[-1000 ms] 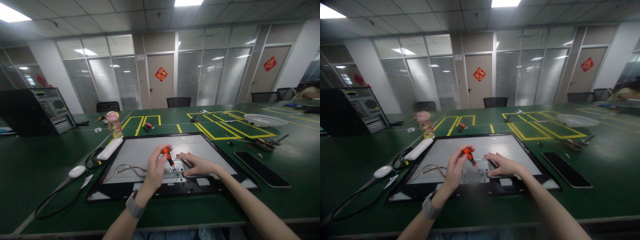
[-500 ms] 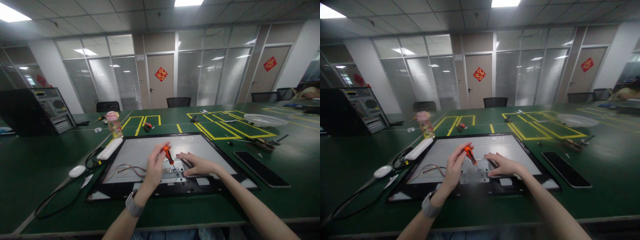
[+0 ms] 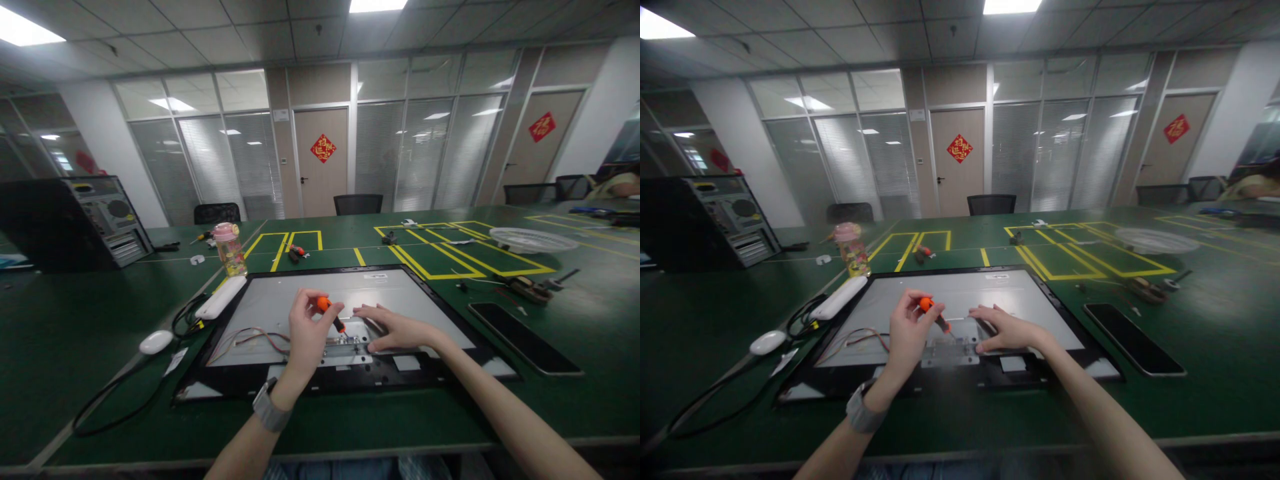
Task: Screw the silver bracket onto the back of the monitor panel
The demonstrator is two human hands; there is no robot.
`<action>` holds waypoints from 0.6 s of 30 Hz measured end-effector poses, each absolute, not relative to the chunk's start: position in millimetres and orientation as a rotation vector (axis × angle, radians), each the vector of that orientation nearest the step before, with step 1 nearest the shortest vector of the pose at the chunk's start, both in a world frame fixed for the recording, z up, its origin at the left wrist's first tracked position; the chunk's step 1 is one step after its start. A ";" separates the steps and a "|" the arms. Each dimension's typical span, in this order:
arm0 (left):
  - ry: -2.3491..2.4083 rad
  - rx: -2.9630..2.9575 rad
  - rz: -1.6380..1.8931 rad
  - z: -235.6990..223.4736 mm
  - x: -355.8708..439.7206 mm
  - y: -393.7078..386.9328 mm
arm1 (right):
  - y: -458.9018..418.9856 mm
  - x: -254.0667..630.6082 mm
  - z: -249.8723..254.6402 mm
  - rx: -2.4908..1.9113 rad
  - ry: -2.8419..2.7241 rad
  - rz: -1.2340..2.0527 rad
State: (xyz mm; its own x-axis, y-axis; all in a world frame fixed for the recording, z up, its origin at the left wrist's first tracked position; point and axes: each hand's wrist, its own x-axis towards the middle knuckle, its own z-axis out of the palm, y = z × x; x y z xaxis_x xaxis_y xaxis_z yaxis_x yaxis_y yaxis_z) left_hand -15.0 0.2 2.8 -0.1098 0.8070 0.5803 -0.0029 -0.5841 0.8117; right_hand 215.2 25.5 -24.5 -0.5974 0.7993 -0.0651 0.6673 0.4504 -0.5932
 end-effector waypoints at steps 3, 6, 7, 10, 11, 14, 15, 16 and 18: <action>0.905 1.563 1.728 0.6 -15.0 1.6 | 25.0 214.7 -24.0 -1.264 -2.479 0.865; 0.877 1.624 1.729 0.8 -15.2 1.3 | 24.7 214.6 -23.4 -1.265 -2.478 0.868; 0.848 1.658 1.707 1.6 -15.3 0.5 | 24.6 214.6 -23.2 -1.266 -2.476 0.865; 0.720 1.714 1.566 4.6 -16.1 -3.7 | 24.1 214.6 -22.3 -1.266 -2.480 0.857; 0.694 1.709 1.524 5.4 -16.5 -5.2 | 23.9 214.6 -22.0 -1.267 -2.482 0.856; 0.706 1.727 1.524 5.9 -17.8 -7.0 | 23.3 214.4 -21.4 -1.269 -2.487 0.857; 0.736 1.750 1.552 5.4 -18.2 -6.4 | 23.2 214.4 -21.4 -1.272 -2.488 0.858; 0.769 1.775 1.583 4.9 -18.4 -5.3 | 23.2 214.3 -21.6 -1.275 -2.489 0.858; 0.829 1.800 1.640 3.9 -18.4 -2.5 | 23.6 214.4 -22.3 -1.287 -2.485 0.857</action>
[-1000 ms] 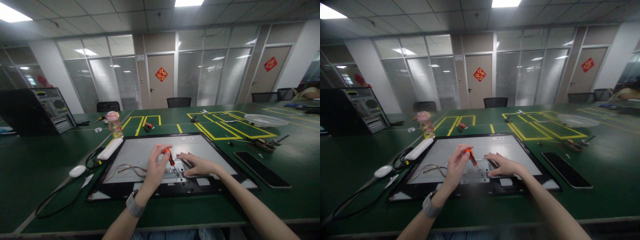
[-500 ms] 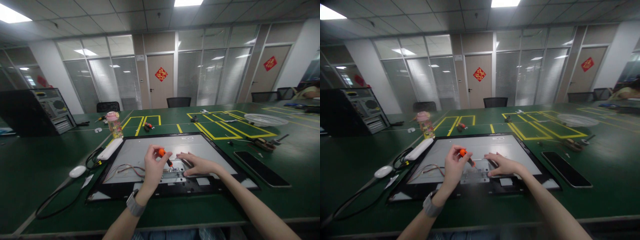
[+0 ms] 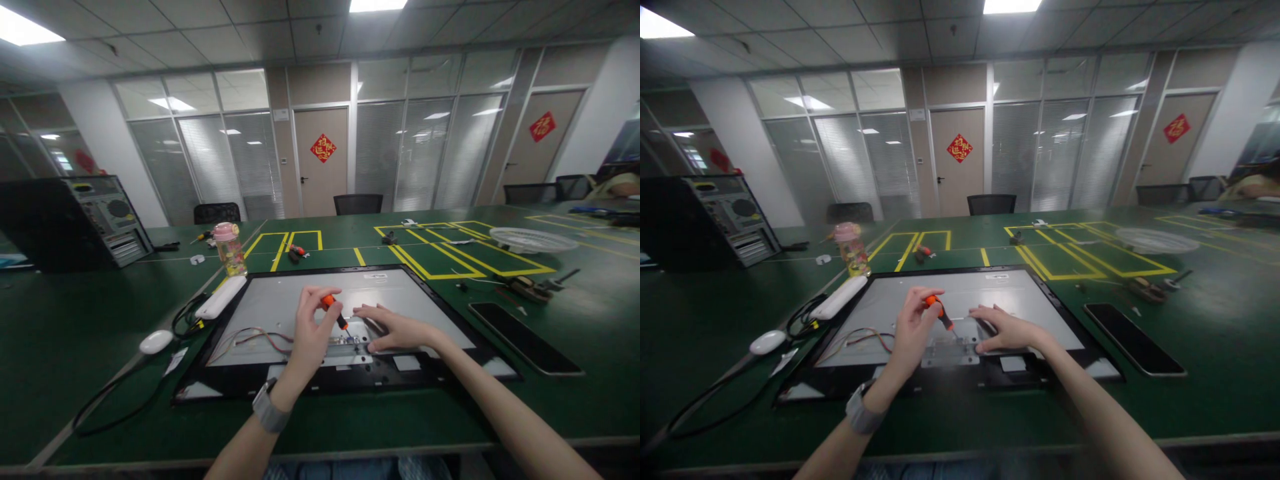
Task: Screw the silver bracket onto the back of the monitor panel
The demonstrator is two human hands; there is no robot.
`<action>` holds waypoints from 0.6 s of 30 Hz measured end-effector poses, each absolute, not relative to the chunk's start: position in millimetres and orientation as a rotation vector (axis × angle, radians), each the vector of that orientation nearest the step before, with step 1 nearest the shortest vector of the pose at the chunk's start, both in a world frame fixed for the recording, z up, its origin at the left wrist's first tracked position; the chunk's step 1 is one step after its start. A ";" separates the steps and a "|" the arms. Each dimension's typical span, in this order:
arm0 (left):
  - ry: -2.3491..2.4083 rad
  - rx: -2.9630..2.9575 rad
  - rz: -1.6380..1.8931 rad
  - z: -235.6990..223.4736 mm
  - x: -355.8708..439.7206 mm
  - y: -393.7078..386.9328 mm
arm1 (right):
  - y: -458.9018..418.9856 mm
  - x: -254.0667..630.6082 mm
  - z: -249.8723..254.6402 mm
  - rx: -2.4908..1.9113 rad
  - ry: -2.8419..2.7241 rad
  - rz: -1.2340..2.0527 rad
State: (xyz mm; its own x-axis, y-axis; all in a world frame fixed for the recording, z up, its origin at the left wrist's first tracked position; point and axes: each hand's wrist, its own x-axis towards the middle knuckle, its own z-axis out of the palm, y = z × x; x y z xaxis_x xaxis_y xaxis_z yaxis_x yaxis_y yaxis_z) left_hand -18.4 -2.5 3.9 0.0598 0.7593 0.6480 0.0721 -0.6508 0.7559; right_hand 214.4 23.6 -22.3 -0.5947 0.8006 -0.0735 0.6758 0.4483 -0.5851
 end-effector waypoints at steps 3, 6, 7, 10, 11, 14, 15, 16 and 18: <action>0.839 1.791 1.646 4.6 -17.7 0.0 | 24.0 214.6 -22.9 -1.277 -2.478 0.863; 0.801 1.694 1.609 6.7 -17.4 -1.1 | 23.8 214.6 -22.2 -1.267 -2.480 0.867; 0.789 1.656 1.590 7.3 -17.6 -1.8 | 23.7 214.6 -22.0 -1.270 -2.481 0.866; 0.777 1.613 1.560 7.8 -18.1 -3.3 | 24.2 214.7 -22.8 -1.273 -2.481 0.862; 0.788 1.634 1.569 7.7 -18.3 -3.3 | 24.6 215.0 -23.6 -1.270 -2.482 0.862; 0.833 1.736 1.620 6.9 -18.5 -2.7 | 26.0 215.9 -26.1 -1.266 -2.481 0.860; 0.843 1.761 1.631 6.8 -18.6 -2.5 | 26.4 216.3 -26.8 -1.270 -2.480 0.860; 0.848 1.778 1.635 7.1 -18.8 -2.4 | 26.8 216.6 -27.3 -1.274 -2.478 0.859; 0.849 1.784 1.640 8.1 -19.5 -2.9 | 27.2 217.1 -27.7 -1.274 -2.479 0.855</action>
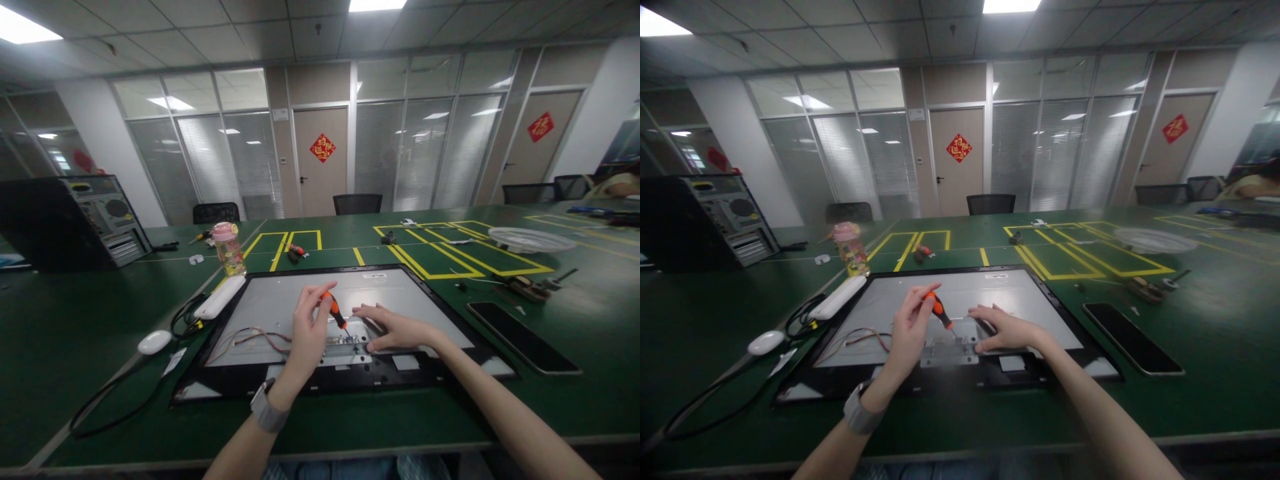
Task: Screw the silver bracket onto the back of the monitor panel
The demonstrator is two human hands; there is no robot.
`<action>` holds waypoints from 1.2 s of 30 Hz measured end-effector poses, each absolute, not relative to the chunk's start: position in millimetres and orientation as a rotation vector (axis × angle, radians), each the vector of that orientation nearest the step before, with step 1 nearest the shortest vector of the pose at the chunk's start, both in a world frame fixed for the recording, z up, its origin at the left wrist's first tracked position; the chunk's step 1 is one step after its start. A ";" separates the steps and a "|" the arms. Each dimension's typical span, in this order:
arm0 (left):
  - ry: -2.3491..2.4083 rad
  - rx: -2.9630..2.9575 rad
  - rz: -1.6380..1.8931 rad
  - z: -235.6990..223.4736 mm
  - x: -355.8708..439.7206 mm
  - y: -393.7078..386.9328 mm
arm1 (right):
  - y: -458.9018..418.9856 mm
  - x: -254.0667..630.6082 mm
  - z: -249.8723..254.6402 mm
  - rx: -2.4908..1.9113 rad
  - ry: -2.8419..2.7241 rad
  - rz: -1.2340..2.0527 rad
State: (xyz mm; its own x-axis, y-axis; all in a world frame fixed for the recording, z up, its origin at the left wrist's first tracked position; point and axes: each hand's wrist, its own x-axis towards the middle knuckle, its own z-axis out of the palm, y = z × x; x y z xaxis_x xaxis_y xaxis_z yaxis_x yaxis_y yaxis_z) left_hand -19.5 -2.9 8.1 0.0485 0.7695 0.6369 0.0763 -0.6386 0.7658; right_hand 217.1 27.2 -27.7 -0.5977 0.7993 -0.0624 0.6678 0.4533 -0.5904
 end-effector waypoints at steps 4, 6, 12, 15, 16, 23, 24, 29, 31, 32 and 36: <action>0.825 1.731 1.613 9.6 -20.9 -4.2 | 27.1 217.2 -27.1 -1.255 -2.489 0.843; 0.849 1.731 1.635 8.5 -20.5 -3.8 | 26.3 216.6 -26.1 -1.260 -2.486 0.841; 0.883 1.765 1.705 5.5 -18.7 -2.2 | 24.4 215.1 -23.3 -1.267 -2.470 0.871; 0.823 1.718 1.672 7.5 -19.8 -3.1 | 25.0 216.1 -23.9 -1.252 -2.477 0.872; 0.816 1.709 1.660 8.2 -20.2 -3.3 | 25.2 216.4 -24.1 -1.251 -2.480 0.869; 0.998 1.757 1.762 6.2 -20.2 -0.5 | 24.4 215.3 -22.4 -1.269 -2.483 0.864; 0.977 1.745 1.760 5.3 -19.9 -0.4 | 24.1 215.0 -21.9 -1.267 -2.486 0.863; 0.801 1.640 1.691 5.1 -19.7 -2.4 | 23.7 214.9 -21.1 -1.251 -2.494 0.856; 0.806 1.652 1.675 6.0 -19.9 -2.5 | 23.7 214.9 -21.1 -1.259 -2.495 0.856; 0.829 1.669 1.676 6.1 -20.0 -2.2 | 23.6 214.8 -21.1 -1.263 -2.494 0.856; 0.941 1.742 1.698 4.5 -19.1 0.1 | 23.0 214.1 -20.9 -1.293 -2.488 0.862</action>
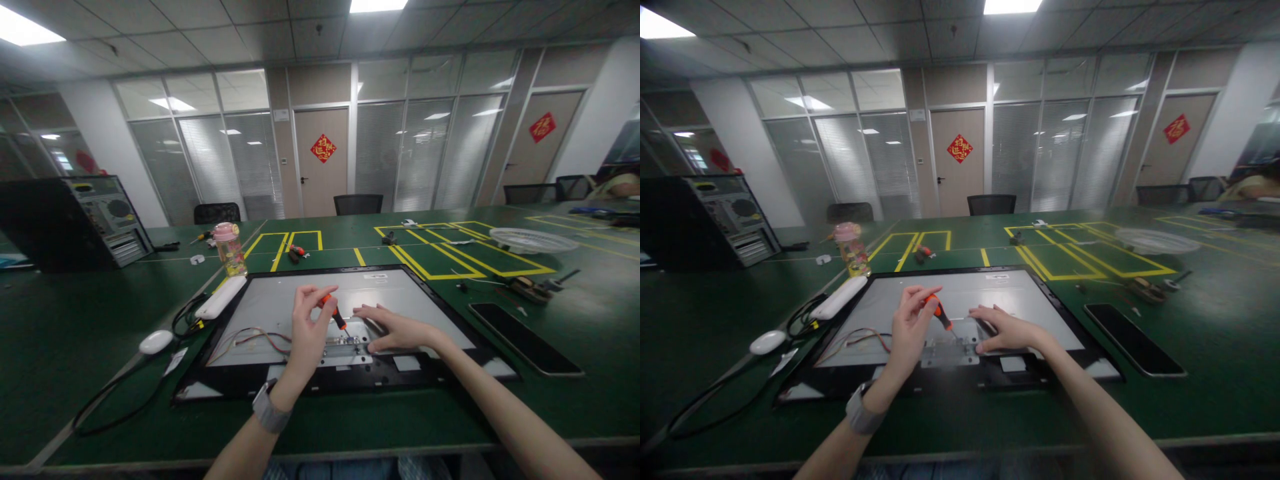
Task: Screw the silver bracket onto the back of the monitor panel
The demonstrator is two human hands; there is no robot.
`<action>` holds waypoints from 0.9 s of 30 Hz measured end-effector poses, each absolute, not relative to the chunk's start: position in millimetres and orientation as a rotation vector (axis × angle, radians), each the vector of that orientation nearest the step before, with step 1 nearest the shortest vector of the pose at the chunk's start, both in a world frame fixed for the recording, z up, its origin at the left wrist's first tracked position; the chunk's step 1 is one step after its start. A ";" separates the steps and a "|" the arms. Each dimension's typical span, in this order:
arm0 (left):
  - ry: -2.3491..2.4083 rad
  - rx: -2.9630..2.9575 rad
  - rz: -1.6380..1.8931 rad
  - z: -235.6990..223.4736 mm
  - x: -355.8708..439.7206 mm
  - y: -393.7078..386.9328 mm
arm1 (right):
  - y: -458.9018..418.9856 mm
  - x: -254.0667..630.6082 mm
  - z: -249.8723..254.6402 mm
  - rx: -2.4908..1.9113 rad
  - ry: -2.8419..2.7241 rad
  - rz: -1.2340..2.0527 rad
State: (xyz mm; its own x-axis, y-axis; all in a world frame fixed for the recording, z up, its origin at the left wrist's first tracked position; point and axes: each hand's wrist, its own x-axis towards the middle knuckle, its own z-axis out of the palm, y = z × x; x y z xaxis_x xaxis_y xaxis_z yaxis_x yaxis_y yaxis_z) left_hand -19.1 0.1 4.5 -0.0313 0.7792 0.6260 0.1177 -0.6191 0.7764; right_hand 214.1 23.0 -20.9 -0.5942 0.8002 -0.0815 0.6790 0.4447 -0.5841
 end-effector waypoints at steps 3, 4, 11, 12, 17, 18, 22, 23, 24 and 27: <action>0.904 1.724 1.692 3.7 -18.5 0.3 | 23.1 214.1 -21.4 -1.285 -2.490 0.858; 0.879 1.707 1.683 4.0 -18.5 -0.2 | 23.3 214.2 -21.7 -1.279 -2.491 0.855; 0.889 1.715 1.681 5.9 -18.8 -2.4 | 25.6 214.5 -23.7 -1.271 -2.499 0.845; 0.905 1.721 1.697 5.2 -18.5 -2.0 | 25.4 214.5 -23.5 -1.273 -2.497 0.847; 0.919 1.733 1.736 2.7 -18.0 -1.1 | 24.6 214.8 -22.4 -1.275 -2.479 0.870; 0.910 1.731 1.727 2.9 -18.3 -1.5 | 24.6 214.9 -22.4 -1.274 -2.478 0.871; 0.890 1.744 1.682 5.1 -19.9 -3.6 | 24.1 214.2 -22.0 -1.271 -2.484 0.869; 0.900 1.761 1.691 5.7 -20.1 -3.9 | 23.8 213.9 -21.6 -1.272 -2.485 0.868; 0.918 1.780 1.710 6.1 -20.1 -4.0 | 23.5 213.5 -21.1 -1.275 -2.485 0.867; 0.983 1.833 1.769 6.4 -19.4 -3.5 | 22.7 212.6 -20.0 -1.294 -2.481 0.871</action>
State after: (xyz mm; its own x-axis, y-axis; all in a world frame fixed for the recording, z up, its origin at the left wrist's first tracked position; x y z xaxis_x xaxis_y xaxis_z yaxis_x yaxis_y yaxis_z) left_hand -19.4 -3.5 6.4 -0.0531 0.7219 0.6900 0.2047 -0.6684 0.7151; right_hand 212.6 22.7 -20.0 -0.5924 0.8015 -0.0821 0.6768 0.4398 -0.5903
